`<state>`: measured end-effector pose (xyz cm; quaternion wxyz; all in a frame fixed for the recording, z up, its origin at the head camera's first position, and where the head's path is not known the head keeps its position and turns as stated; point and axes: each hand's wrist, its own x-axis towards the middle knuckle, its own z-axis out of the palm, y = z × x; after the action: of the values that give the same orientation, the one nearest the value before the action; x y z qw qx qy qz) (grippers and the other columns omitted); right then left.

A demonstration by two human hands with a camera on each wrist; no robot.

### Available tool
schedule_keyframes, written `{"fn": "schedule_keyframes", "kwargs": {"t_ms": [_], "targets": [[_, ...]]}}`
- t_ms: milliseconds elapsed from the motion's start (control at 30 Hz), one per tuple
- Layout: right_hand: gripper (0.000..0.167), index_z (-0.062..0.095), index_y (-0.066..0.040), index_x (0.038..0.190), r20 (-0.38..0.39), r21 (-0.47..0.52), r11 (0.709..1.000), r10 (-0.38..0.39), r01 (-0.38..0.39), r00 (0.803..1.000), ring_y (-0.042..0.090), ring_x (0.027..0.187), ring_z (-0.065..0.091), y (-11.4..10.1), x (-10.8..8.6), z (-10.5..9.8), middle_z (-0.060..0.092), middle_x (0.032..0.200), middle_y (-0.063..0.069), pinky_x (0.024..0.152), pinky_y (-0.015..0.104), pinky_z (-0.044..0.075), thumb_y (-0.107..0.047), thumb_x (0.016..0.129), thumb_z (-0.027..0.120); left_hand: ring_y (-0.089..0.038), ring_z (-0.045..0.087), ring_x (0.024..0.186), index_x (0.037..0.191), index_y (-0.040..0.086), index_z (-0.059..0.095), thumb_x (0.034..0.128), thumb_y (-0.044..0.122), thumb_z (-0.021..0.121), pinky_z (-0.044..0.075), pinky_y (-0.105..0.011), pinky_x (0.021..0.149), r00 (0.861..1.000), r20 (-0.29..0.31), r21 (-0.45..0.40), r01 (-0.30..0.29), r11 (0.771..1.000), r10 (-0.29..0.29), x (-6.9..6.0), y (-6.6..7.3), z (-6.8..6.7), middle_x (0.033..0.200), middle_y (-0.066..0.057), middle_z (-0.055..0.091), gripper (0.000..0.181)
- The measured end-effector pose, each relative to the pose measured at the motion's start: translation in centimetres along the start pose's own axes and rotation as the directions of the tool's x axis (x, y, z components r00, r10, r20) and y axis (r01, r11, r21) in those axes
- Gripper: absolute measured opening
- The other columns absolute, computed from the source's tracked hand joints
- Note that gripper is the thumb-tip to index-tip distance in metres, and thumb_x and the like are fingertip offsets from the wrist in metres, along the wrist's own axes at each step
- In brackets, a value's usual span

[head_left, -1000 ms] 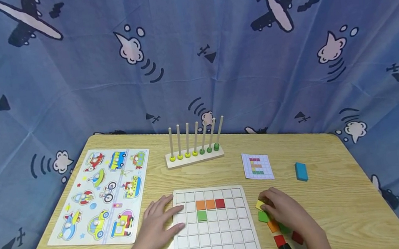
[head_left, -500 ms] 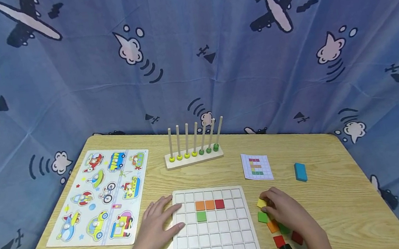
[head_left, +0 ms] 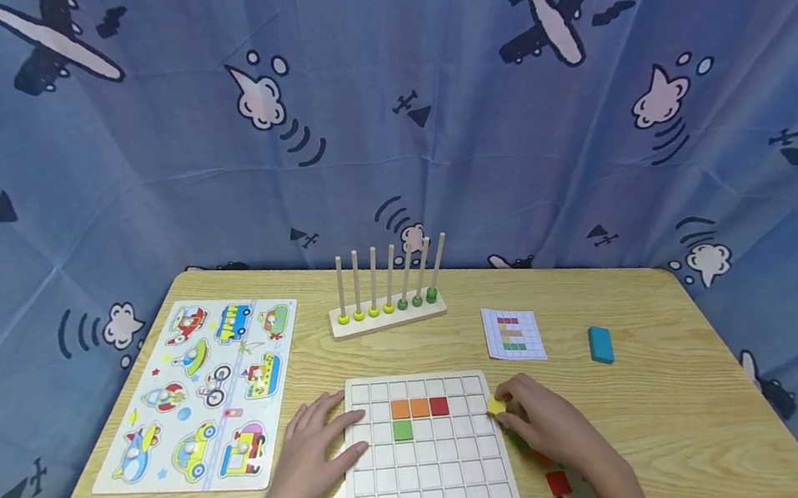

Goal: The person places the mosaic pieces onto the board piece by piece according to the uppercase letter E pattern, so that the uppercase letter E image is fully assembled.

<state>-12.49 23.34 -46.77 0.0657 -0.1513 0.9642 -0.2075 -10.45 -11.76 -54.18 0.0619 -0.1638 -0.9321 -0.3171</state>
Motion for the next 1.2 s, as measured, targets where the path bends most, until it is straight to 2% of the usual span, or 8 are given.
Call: {"fn": "schedule_keyframes", "kwargs": {"t_ms": [100,200,400,667,867,933,1100,1200], "targets": [[0.019,0.061,-0.016,0.104,-0.014,-0.022,0.992,-0.127,0.127,0.992,0.000,0.071,0.044,-1.4,0.2,0.9,0.056,0.098,-0.010,0.060,0.018,0.042,-0.021,0.088,0.070,-0.026,0.032,0.140,0.126,0.032,0.062,0.0864,0.049,0.064,0.015,-0.051,0.115,1.000,-0.007,0.008,-0.006,1.000,0.006,-0.1,0.0,0.0,0.148,0.000,0.043,0.044],[0.016,0.062,-0.016,0.102,-0.008,-0.051,0.968,-0.245,0.244,0.970,0.000,0.074,0.047,-3.0,0.3,1.9,0.058,0.101,-0.009,0.063,0.020,0.047,-0.022,0.089,0.069,-0.026,0.033,0.140,0.128,0.029,0.060,0.0862,0.049,0.064,0.015,-0.050,0.115,1.000,-0.013,0.011,-0.008,1.000,0.008,-0.1,0.0,0.0,0.148,0.000,0.044,0.046],[0.017,0.063,-0.016,0.103,0.025,-0.081,0.923,-0.376,0.377,0.926,0.003,0.083,0.054,-5.7,0.7,3.7,0.059,0.105,-0.008,0.071,0.024,0.051,-0.026,0.090,0.067,-0.026,0.033,0.140,0.130,0.026,0.059,0.0854,0.049,0.066,0.015,-0.050,0.116,1.000,0.003,-0.005,0.007,1.000,-0.007,-0.1,0.1,-0.2,0.147,-0.001,0.044,0.051],[0.016,0.064,-0.017,0.103,0.031,-0.101,0.893,-0.438,0.439,0.898,0.005,0.087,0.058,-7.6,1.1,4.6,0.059,0.106,-0.007,0.077,0.024,0.053,-0.027,0.091,0.066,-0.025,0.031,0.141,0.132,0.026,0.057,0.0861,0.051,0.064,0.013,-0.050,0.117,0.999,0.040,-0.005,0.025,1.000,-0.025,0.0,0.2,-0.3,0.149,0.000,0.041,0.053],[0.014,0.066,-0.016,0.100,0.016,-0.125,0.850,-0.514,0.512,0.858,0.003,0.080,0.056,-8.4,1.4,5.1,0.058,0.099,-0.007,0.072,0.020,0.052,-0.025,0.089,0.069,-0.025,0.031,0.141,0.131,0.026,0.057,0.0853,0.052,0.064,0.014,-0.049,0.117,0.999,0.039,0.001,0.026,1.000,-0.026,0.1,0.1,-0.3,0.149,0.000,0.042,0.053],[0.014,0.066,-0.016,0.100,0.027,-0.153,0.844,-0.516,0.513,0.856,0.003,0.079,0.056,-8.5,1.5,5.3,0.058,0.099,-0.007,0.071,0.020,0.052,-0.026,0.089,0.069,-0.025,0.031,0.141,0.131,0.026,0.057,0.0850,0.052,0.065,0.014,-0.049,0.117,0.999,0.038,0.003,0.027,1.000,-0.027,0.1,0.2,-0.3,0.149,0.000,0.042,0.053],[0.015,0.067,-0.018,0.100,0.049,-0.174,0.861,-0.478,0.479,0.877,0.004,0.080,0.055,-8.4,1.5,5.5,0.059,0.099,-0.008,0.072,0.021,0.052,-0.027,0.089,0.069,-0.025,0.032,0.141,0.132,0.025,0.057,0.0849,0.051,0.065,0.014,-0.049,0.117,0.998,0.045,-0.005,0.033,0.999,-0.033,0.1,0.2,-0.4,0.149,0.000,0.043,0.054],[0.015,0.067,-0.018,0.100,0.046,-0.165,0.856,-0.490,0.490,0.871,0.004,0.081,0.056,-8.3,1.6,5.5,0.059,0.099,-0.008,0.073,0.022,0.052,-0.028,0.089,0.069,-0.025,0.032,0.140,0.134,0.022,0.055,0.0844,0.050,0.066,0.014,-0.049,0.117,0.999,0.036,-0.011,0.038,0.999,-0.037,0.1,0.3,-0.4,0.148,0.000,0.043,0.059]]}}
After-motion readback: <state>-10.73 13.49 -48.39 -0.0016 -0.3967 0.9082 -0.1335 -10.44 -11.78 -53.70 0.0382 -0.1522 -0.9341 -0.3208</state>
